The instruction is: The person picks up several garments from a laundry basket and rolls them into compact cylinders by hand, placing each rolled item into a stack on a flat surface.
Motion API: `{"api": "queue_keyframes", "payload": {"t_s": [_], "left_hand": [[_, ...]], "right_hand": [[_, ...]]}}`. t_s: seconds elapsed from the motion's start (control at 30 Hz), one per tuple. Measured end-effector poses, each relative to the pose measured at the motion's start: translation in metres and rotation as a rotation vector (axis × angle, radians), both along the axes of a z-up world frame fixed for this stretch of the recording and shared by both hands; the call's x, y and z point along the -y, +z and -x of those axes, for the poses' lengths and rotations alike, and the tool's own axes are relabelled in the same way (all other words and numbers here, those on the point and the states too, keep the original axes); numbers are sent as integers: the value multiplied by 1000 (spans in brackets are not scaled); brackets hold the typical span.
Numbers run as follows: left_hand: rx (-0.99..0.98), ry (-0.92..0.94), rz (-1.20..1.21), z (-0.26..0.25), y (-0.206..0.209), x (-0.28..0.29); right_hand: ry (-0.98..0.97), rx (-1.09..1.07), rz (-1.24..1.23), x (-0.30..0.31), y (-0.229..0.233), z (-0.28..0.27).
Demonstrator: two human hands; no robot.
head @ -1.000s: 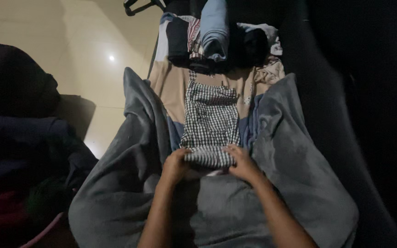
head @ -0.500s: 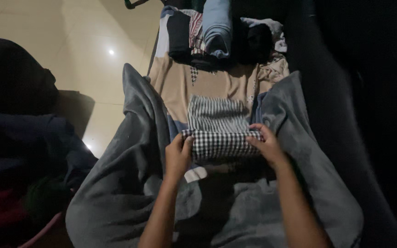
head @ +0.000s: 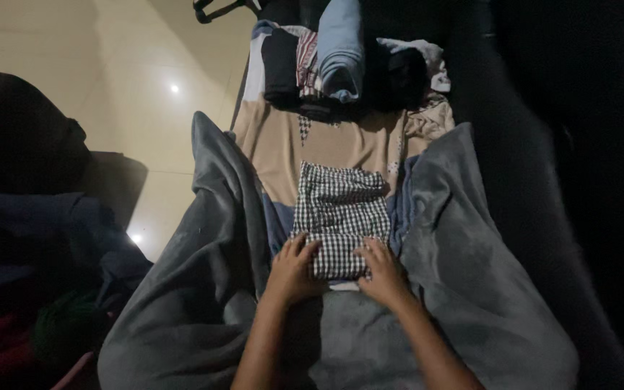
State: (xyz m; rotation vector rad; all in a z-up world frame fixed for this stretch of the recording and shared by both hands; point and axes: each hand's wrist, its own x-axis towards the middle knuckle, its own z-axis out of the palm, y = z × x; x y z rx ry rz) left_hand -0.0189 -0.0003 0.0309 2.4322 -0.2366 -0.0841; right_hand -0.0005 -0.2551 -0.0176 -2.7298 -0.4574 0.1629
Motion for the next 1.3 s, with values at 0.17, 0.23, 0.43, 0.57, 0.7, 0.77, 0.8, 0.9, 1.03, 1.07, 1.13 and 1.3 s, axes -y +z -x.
{"api": "queue_keyframes", "payload": {"t_s": [0.17, 0.23, 0.43, 0.57, 0.7, 0.77, 0.8, 0.9, 1.03, 1.07, 1.13, 1.3], "left_hand": [[269, 19, 109, -14, -34, -17], [384, 4, 138, -17, -56, -16], [389, 88, 229, -9, -36, -3], [559, 157, 242, 14, 29, -2], [156, 357, 265, 23, 66, 1], [49, 437, 363, 16, 60, -2], [-57, 514, 461, 14, 49, -3], [85, 510, 663, -4, -5, -3], [143, 466, 560, -8, -63, 0], [122, 497, 513, -8, -67, 1], [96, 531, 464, -7, -69, 0], [-126, 662, 389, -25, -65, -10]], "right_hand": [[-125, -257, -357, 23, 19, -25], [-101, -199, -368, 32, 23, -28], [-137, -97, -349, 24, 32, -6], [-93, -82, -479, 39, 49, -7], [23, 48, -543, 52, 63, -9], [-217, -86, -577, 59, 61, -11], [-218, -90, -576, 58, 54, -14], [-359, -182, -528, 51, 16, -26], [-562, -89, -288, 26, -26, -22], [-638, -20, -242, 20, -24, -18], [-447, 199, -186, 15, -8, -7], [57, 89, -27, -24, 34, 18]]}}
